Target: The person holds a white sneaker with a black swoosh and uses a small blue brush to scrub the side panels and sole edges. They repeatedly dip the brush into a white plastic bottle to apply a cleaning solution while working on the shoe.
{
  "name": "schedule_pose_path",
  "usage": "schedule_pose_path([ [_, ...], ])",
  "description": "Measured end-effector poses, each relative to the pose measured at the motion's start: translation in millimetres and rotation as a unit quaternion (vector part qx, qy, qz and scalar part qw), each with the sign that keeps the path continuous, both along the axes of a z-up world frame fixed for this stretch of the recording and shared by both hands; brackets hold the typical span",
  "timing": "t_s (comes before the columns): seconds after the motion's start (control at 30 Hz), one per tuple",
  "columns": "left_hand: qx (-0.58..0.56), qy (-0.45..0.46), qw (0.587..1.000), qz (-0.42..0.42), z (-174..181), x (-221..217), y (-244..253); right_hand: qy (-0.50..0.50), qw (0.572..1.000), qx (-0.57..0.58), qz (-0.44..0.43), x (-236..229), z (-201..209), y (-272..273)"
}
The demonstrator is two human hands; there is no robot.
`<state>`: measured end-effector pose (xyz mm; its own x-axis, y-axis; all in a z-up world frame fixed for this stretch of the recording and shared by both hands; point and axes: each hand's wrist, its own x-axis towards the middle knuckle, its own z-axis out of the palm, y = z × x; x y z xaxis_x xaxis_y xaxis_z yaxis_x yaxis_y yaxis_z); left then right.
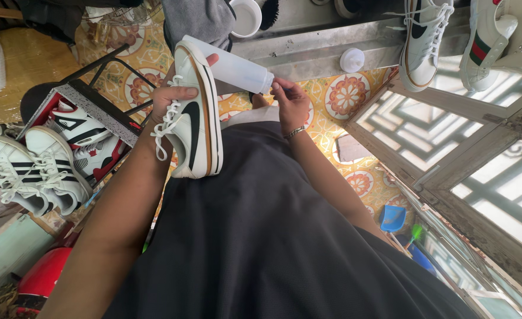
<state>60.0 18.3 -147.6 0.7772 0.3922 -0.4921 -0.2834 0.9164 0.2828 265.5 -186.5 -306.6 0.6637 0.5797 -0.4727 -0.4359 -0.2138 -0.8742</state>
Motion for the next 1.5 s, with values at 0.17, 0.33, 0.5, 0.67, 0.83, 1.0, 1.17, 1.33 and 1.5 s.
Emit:
schedule_pose_path([
  [0.17,-0.004,0.0,1.0,-0.005,-2,-1,0,0.039,0.999,0.006,-0.026,10,3,-7],
  [0.33,0.051,0.014,0.999,-0.009,-13,-8,1,0.079,0.993,0.028,-0.084,22,1,-22],
  [0.5,0.077,0.051,0.996,0.004,-18,-19,0,0.083,0.986,0.083,-0.116,31,-4,-40],
  [0.67,0.077,0.034,0.996,0.007,-19,-18,0,0.062,0.99,0.041,-0.116,33,-4,-50],
  [0.83,0.088,0.037,0.995,0.006,-20,-17,0,-0.051,0.995,0.008,-0.084,32,6,-55],
  [1.0,0.102,0.052,0.993,-0.003,-10,-14,0,-0.065,0.994,0.051,-0.077,28,17,-51],
  [1.17,0.156,0.128,0.979,0.014,13,-8,-4,-0.099,0.992,-0.003,-0.083,29,27,-52],
  [1.33,0.33,0.119,0.936,-0.001,46,-17,4,-0.095,0.979,0.053,-0.174,44,54,-64],
  [1.5,0.511,0.122,0.851,0.002,91,-17,4,-0.027,0.951,0.181,-0.249,62,101,-72],
])
